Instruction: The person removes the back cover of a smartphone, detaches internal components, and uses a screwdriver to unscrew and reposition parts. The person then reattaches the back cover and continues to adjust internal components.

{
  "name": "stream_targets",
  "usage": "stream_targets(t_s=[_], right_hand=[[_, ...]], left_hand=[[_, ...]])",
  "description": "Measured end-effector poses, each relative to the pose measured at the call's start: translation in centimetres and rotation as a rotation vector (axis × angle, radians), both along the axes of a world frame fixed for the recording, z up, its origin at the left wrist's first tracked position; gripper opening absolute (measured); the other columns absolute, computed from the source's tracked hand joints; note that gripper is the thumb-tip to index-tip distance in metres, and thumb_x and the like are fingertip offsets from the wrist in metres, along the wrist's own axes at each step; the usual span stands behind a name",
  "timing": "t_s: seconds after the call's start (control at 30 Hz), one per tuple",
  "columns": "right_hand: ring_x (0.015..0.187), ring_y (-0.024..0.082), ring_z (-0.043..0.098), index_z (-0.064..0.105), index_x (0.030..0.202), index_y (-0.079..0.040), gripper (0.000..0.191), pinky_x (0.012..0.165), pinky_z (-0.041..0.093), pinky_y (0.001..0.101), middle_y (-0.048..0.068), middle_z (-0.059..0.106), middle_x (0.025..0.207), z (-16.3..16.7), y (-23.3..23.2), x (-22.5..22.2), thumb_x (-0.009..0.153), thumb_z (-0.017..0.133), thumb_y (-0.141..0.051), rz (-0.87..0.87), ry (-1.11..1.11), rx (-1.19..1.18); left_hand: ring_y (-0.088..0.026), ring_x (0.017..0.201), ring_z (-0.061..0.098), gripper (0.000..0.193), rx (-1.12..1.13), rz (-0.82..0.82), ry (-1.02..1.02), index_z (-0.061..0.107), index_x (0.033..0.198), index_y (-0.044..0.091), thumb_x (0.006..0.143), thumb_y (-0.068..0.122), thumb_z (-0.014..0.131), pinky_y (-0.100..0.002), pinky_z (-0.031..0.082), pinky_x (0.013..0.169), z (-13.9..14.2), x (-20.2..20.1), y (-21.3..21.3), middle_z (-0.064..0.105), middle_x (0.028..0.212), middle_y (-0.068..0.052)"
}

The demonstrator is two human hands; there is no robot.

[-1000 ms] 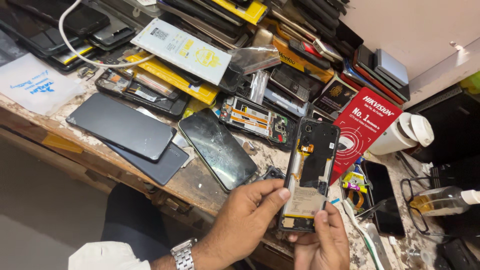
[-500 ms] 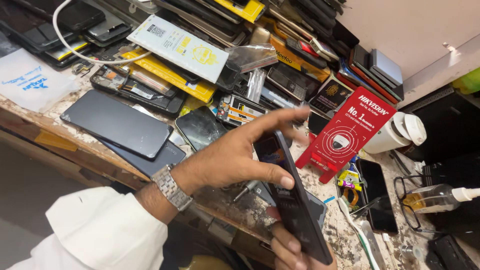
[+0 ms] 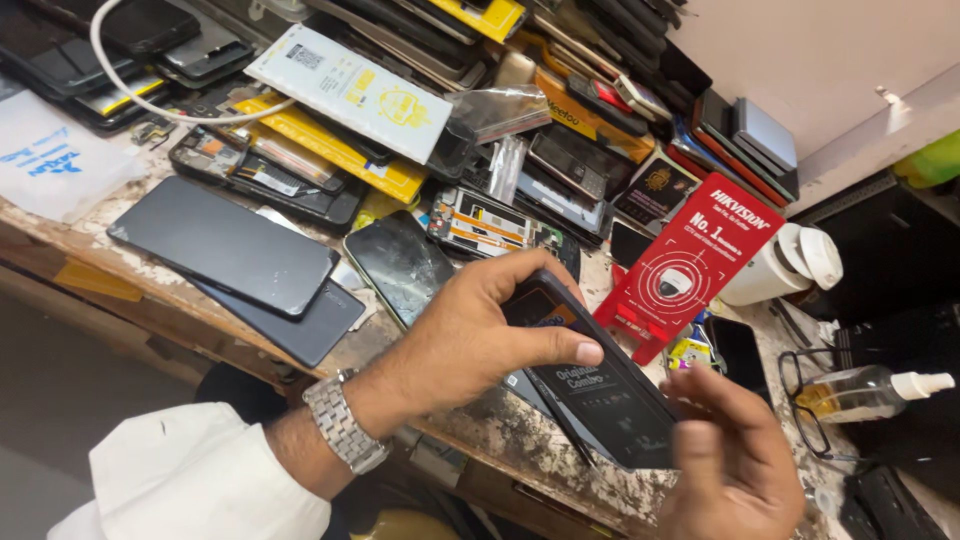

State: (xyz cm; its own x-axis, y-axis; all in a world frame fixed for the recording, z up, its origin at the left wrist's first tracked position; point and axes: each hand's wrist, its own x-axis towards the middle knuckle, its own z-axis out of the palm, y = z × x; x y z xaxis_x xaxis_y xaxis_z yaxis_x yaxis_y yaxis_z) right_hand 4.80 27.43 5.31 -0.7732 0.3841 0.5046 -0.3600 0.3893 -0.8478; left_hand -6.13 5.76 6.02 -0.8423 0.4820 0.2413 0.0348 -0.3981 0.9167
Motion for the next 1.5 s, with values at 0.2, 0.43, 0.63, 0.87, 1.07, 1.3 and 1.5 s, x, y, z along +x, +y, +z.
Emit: stream_targets(t_s=[0.2,0.43,0.63,0.87,1.07,1.3,1.5], right_hand=[[0.099,0.017,0.073,0.075,0.11,-0.001,0.027,0.09,0.057,0.0282,0.014,0.075,0.105,2.9,-3.2,-0.3,0.084,0.081,0.001,-0.138,-0.117,0.515],[0.098,0.016,0.071,0.075,0.107,-0.001,0.023,0.088,0.056,0.0261,0.013,0.074,0.105,2.9,-4.2,-0.7,0.084,0.08,0.004,-0.135,-0.093,0.471],[0.098,0.016,0.071,0.075,0.106,-0.001,0.023,0.088,0.057,0.0256,0.012,0.073,0.105,1.7,-3.4,-0.6,0.084,0.08,0.004,-0.132,-0.075,0.449],[0.101,0.026,0.066,0.06,0.115,0.005,0.046,0.089,0.052,0.0321,0.022,0.067,0.11,3.6,-2.3,-0.2,0.073,0.078,0.001,-0.102,0.013,0.751],[0.114,0.02,0.071,0.052,0.131,-0.004,0.051,0.101,0.055,0.0357,0.013,0.07,0.111,8.6,-2.9,0.2,0.085,0.072,-0.004,0.034,-0.091,0.55],[0.116,0.021,0.066,0.054,0.135,0.001,0.062,0.107,0.052,0.0343,0.015,0.066,0.119,3.9,-2.1,0.2,0.08,0.08,-0.003,-0.036,0.067,0.62],[0.114,0.023,0.068,0.07,0.112,0.002,0.033,0.103,0.054,0.0332,0.015,0.071,0.114,3.6,-1.6,-0.5,0.08,0.079,0.003,0.051,-0.038,0.516]], left_hand=[[-0.003,0.081,0.066,0.025,-0.01,0.042,-0.001,0.068,0.099,0.007,0.083,0.016,0.085,-0.022,0.056,0.072,0.2,0.8,0.3,0.072,0.086,0.003],[-0.005,0.088,0.07,0.024,0.061,-0.043,-0.037,0.075,0.108,0.007,0.085,0.013,0.082,-0.023,0.059,0.081,-0.4,0.8,-0.4,0.076,0.094,0.002],[-0.005,0.086,0.07,0.019,0.067,-0.044,-0.072,0.075,0.103,0.007,0.086,0.011,0.082,-0.023,0.059,0.079,-0.7,0.9,-0.3,0.076,0.091,0.002],[-0.004,0.085,0.068,0.02,0.057,-0.007,-0.06,0.075,0.103,0.007,0.085,0.01,0.083,-0.022,0.056,0.077,-1.1,1.2,-0.2,0.075,0.091,0.002],[-0.004,0.085,0.068,0.019,0.073,0.009,-0.086,0.075,0.103,0.007,0.085,0.009,0.082,-0.021,0.056,0.077,-1.3,1.3,0.0,0.075,0.091,0.003],[-0.004,0.085,0.066,0.018,0.062,0.04,-0.06,0.076,0.103,0.006,0.087,0.007,0.081,-0.021,0.054,0.075,-0.9,2.1,-0.3,0.074,0.091,0.002],[-0.004,0.088,0.068,0.019,0.089,0.033,-0.048,0.076,0.104,0.006,0.086,0.008,0.082,-0.021,0.056,0.079,-0.8,2.0,-0.2,0.075,0.094,0.002]])
